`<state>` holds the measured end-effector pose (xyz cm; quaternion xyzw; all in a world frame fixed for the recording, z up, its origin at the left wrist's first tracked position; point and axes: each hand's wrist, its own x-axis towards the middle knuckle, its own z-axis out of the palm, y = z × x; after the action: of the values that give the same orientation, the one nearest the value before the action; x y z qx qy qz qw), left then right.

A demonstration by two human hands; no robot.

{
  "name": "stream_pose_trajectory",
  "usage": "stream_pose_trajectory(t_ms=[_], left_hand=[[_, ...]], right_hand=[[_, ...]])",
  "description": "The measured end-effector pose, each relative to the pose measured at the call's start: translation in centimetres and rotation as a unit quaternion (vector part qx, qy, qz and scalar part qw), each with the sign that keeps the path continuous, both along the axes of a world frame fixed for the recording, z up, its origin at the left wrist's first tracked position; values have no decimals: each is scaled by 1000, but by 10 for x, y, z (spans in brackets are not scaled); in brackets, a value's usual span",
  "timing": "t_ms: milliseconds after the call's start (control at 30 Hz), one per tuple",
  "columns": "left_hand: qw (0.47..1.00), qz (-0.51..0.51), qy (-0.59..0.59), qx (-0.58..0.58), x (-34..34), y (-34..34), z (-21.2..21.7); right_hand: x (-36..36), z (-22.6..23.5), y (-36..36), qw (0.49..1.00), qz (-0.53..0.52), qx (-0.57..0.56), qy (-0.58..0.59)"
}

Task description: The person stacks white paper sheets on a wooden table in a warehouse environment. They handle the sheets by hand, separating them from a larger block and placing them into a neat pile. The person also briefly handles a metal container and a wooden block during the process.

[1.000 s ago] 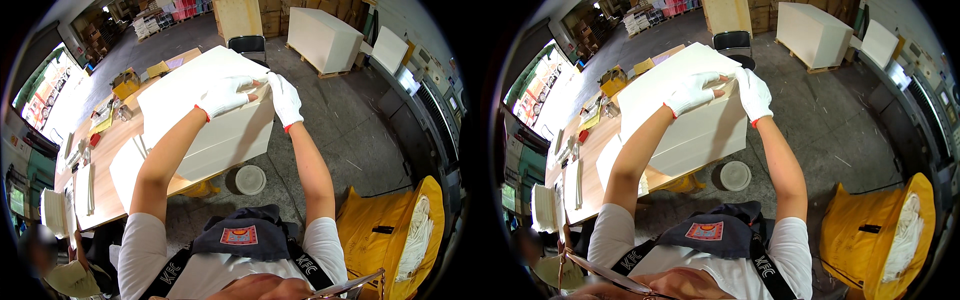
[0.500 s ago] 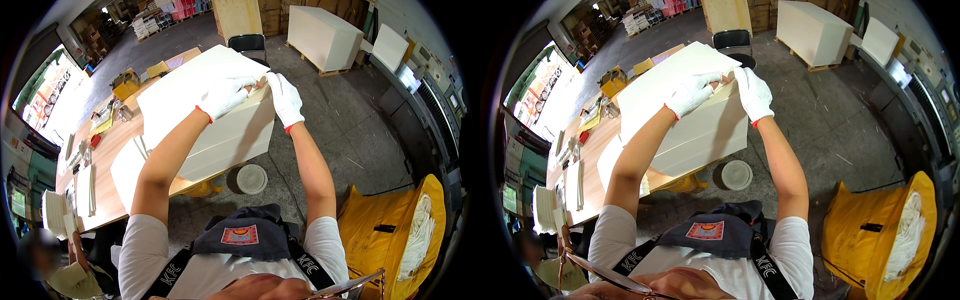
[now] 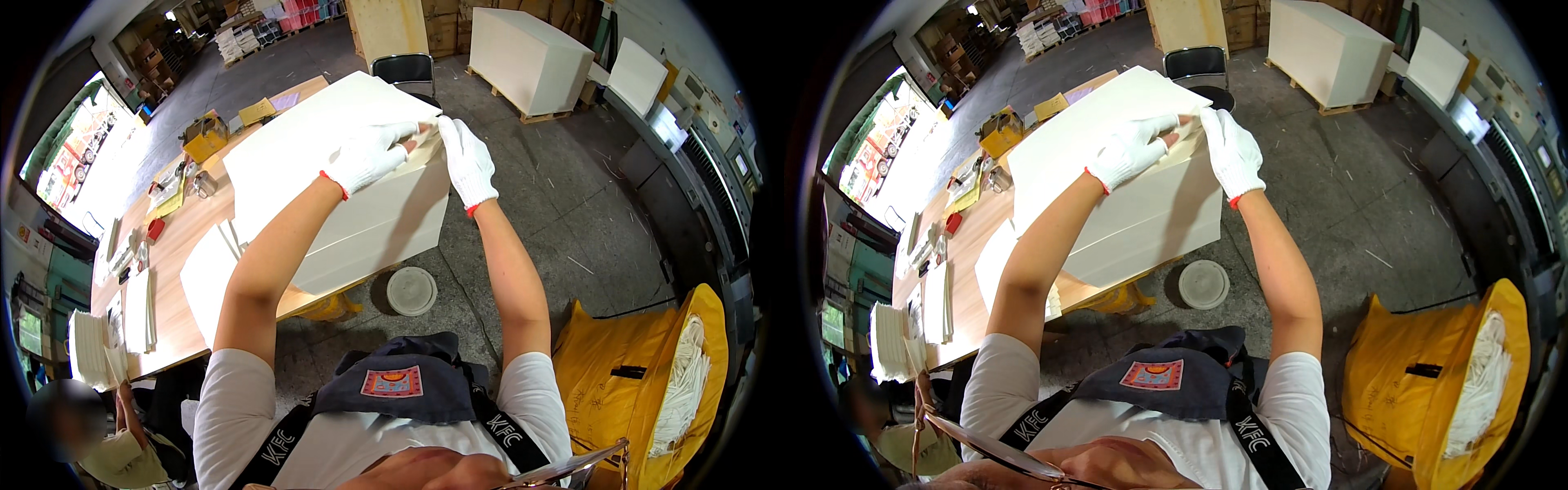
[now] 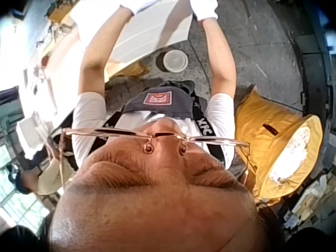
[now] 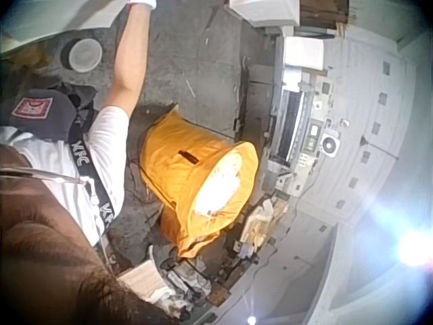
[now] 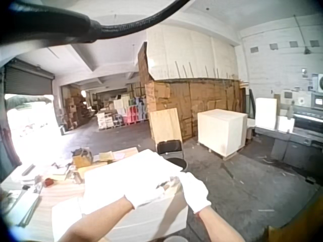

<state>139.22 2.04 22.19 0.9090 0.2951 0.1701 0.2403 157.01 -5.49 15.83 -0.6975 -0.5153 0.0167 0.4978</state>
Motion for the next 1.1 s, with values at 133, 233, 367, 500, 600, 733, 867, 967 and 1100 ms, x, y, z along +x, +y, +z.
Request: stream_pose_trajectory(t_ms=[133,233,367,500,600,733,867,967,1100], left_hand=[[998,-21,-10,53,2,7,-9],[999,-27,10,39,0,1,-1],[1000,-3,3,4,2,-4,-1],[1000,0,3,14,2,-2,-2],[999,-1,17,29,2,-3,0],[998,-23,-27,46,0,0,-6],[997,-36,-21,72,0,6,-8],[997,-37,3,68,0,3,-5],[1000,-18,6,21,1,-7,1]], right_hand=[[5,-9,5,999,11,36,-29],[4,-8,5,999,8,30,-12],[2,-6,3,1000,2,19,-10],[7,-12,7,1000,11,21,-13],[6,-11,6,999,10,34,-10],[0,-2,1,1000,10,23,8],[2,-5,1,1000,-1,6,-3],[4,-8,5,1000,0,13,-3],[6,-13,7,1000,7,20,-15]])
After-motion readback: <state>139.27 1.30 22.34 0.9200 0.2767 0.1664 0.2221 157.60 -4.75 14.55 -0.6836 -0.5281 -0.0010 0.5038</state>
